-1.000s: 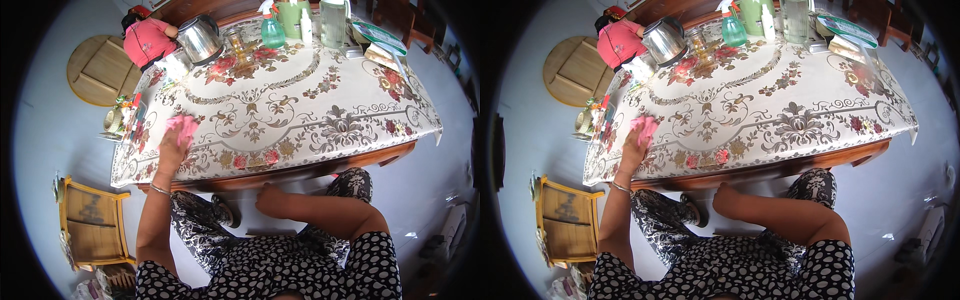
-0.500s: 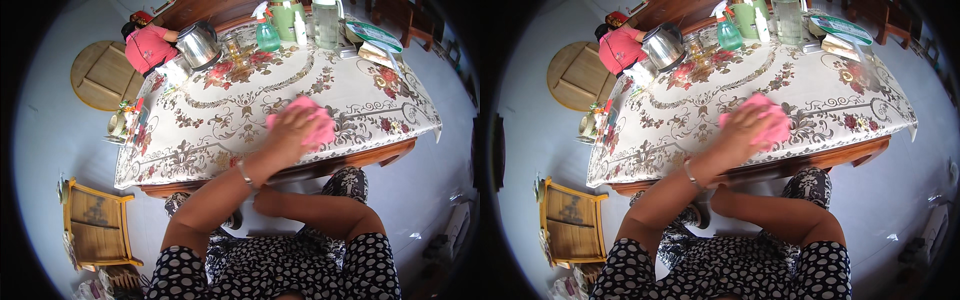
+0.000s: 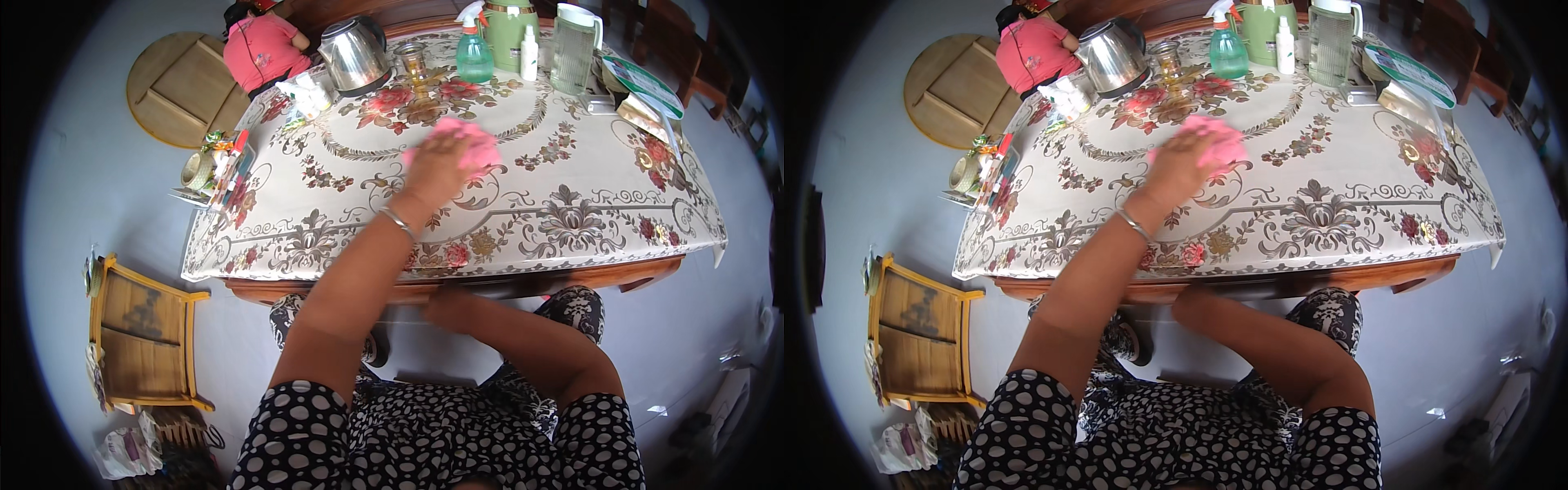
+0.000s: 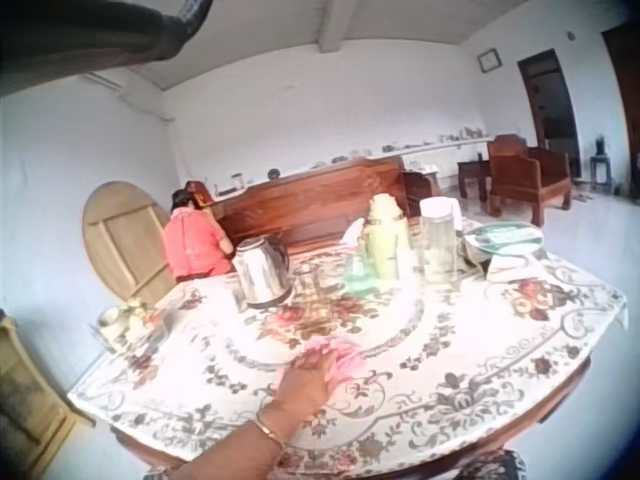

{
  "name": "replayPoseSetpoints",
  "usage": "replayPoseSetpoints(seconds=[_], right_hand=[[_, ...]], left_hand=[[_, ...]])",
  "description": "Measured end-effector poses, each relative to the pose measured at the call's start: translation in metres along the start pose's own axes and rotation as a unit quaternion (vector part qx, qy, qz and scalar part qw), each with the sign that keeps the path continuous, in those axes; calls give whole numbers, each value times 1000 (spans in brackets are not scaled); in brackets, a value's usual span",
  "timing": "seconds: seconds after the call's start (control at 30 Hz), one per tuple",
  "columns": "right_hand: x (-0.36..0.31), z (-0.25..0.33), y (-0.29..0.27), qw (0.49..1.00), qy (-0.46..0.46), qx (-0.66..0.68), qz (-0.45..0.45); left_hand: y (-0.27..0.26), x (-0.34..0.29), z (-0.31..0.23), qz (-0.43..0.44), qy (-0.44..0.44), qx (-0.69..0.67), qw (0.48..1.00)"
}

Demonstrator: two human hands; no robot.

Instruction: The person wipes a floral-patterned tablecloth with a pink cloth. They move various items on the table, including a metal kettle, a glass jar, and a tray, to clean underneath them. The person systematically wipes the entire surface of the table.

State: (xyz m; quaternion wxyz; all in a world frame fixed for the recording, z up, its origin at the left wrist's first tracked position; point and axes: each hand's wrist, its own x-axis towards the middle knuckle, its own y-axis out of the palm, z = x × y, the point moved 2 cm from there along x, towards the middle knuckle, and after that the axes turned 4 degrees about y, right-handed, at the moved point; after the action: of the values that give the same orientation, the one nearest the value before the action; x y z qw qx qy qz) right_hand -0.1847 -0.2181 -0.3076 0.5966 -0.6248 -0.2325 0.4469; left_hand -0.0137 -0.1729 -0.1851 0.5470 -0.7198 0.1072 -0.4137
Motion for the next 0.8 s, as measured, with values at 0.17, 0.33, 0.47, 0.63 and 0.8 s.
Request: replayPoseSetpoints(seconds=[0.17,0.33,0.47,0.63,0.8], right_hand=[[-2,-7,15,1000,22,-5,-18],[-13,-4,0,998,52,-21,19],[-19,-1,-13,997,68,5,44],[-22,5,-11,998,61,-3,20],[-30,13,-9,999,38,-10,1]], left_hand=[[-43,-64,97,-58,-101,56,992],[-89,-157,183,-57,-236,76,967],[-127,-231,227,-25,-344,135,929],[-124,-237,205,-8,-406,221,887],[-97,-174,123,-19,-234,140,962]])
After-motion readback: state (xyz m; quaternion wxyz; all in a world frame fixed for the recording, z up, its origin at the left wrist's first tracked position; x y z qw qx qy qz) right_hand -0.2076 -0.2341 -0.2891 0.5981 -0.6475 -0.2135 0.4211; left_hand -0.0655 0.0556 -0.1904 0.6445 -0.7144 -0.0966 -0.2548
